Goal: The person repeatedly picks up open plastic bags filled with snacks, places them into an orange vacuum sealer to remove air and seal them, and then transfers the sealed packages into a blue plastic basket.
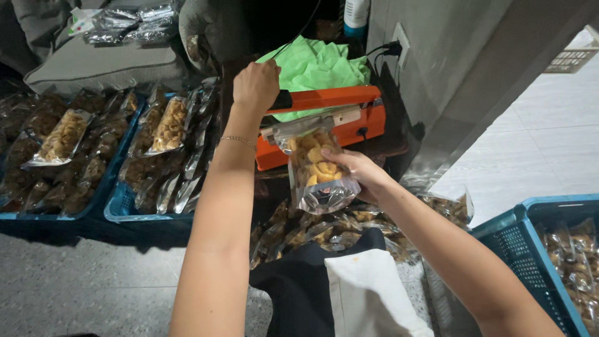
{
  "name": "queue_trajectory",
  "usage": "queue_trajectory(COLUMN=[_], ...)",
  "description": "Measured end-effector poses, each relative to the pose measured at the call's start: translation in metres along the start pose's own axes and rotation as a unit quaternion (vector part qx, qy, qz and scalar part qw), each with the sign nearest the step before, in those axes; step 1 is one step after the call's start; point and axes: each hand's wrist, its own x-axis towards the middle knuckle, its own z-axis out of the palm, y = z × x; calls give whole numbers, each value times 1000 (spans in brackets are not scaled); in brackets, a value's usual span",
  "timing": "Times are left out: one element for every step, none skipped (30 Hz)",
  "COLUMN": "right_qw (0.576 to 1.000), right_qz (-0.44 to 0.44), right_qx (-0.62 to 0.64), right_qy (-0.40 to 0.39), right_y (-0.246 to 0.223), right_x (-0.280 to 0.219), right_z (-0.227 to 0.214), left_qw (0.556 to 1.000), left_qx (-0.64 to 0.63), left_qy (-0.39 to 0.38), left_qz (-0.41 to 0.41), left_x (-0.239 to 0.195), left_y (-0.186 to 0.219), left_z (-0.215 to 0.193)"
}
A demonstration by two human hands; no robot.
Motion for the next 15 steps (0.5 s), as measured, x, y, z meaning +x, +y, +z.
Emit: queue_trajectory(right_qw=[1000,999,998,996,995,993,994,996,997,998,998,998,998,998,998], right_qz=[10,20,30,36,43,50,50,51,51,49,47,45,44,43,42], right_qx=[-10,-22,-33,-45,-57,-70,-54,-39,-24,-12,-1,11,12,14,15], right_qy=[18,34,51,62,73,84,74,65,55,47,38,30,31,31,32], right_y=[-1,-3,-5,-7,-8,-10,-12,-13,-13,-13,-13,-13,-13,-13,-13], right_x=[0,-1,-2,-2,-2,-2,-1,1,3,4,4,5,5,6,6], right_z=[1,1,2,3,2,1,-1,-2,-4,-6,-8,-9,-10,-10,-11], left_qw=[1000,999,999,998,998,997,997,997,997,997,997,997,997,997,997], left_qx=[-4,-13,-22,-32,-35,-39,-43,-43,-43,-42,-46,-48,-51,-54,-57], left_qy=[-16,-26,-36,-46,-43,-41,-38,-39,-40,-41,-39,-38,-36,-33,-30], left_qz=[-13,-23,-32,-40,-42,-44,-46,-46,-47,-47,-47,-49,-50,-50,-51], left_x=[-3,-7,-12,-15,-18,-20,-22,-23,-24,-25,-25,-26,-27,-29,-30], left_y=[0,0,0,0,0,0,0,0,0,0,0,0,0,0,-1], left_z=[1,1,2,2,3,3,3,4,4,4,4,4,4,5,6])
